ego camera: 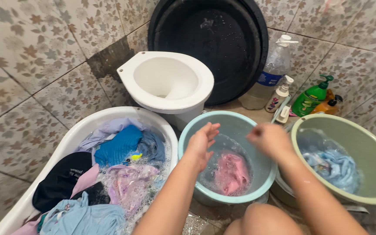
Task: The person washes clothes by hand in a plastic tub, scrubbing, wringing out, and moving the garments between tubs.
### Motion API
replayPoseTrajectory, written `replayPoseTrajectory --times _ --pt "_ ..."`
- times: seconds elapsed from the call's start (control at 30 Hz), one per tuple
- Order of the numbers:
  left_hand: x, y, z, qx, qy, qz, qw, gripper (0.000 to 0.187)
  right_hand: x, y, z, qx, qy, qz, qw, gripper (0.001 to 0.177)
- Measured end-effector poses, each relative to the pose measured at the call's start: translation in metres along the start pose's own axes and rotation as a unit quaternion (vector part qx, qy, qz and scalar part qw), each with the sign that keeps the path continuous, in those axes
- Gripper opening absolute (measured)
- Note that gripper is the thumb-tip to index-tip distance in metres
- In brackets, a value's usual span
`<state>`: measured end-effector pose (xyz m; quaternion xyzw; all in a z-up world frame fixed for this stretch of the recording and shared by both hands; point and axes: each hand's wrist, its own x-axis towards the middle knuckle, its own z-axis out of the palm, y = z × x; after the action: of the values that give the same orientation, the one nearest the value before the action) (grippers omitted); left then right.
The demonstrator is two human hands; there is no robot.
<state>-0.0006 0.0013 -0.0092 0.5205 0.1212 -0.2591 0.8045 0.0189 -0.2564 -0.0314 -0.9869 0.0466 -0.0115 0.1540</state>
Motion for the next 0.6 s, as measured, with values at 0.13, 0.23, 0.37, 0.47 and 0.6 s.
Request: replayPoseTrajectory --times 0.13,0.23,0.37,0.47,0.6 --pt "0.005 -0.013 -0.003 0.134 0.03 0.058 0.989 0.049 -0.018 -0.062 0.064 -0.422 -0.11 -0.107 0.894 0.03" --pt "0.004 -0.018 -0.011 0.192 0.037 0.055 0.979 0.053 -0.023 -0.061 0.092 -0.486 -0.311 -0.219 0.786 0.078" --pt "-0.001 -0.019 -0.023 0.319 -0.007 0.076 0.945 0.084 0.006 -0.05 0.078 -0.12 -0.465 -0.102 0.871 0.043" --pt "-0.012 -0.018 -0.028 0.472 -0.053 0.064 0.878 0.114 0.022 -0.057 0.03 0.306 -0.37 0.04 0.876 0.028" --pt "-0.019 -0.024 0.002 0.406 -0.002 0.091 0.909 0.099 0.004 -0.06 -0.078 0.644 -0.214 -0.031 0.734 0.018"
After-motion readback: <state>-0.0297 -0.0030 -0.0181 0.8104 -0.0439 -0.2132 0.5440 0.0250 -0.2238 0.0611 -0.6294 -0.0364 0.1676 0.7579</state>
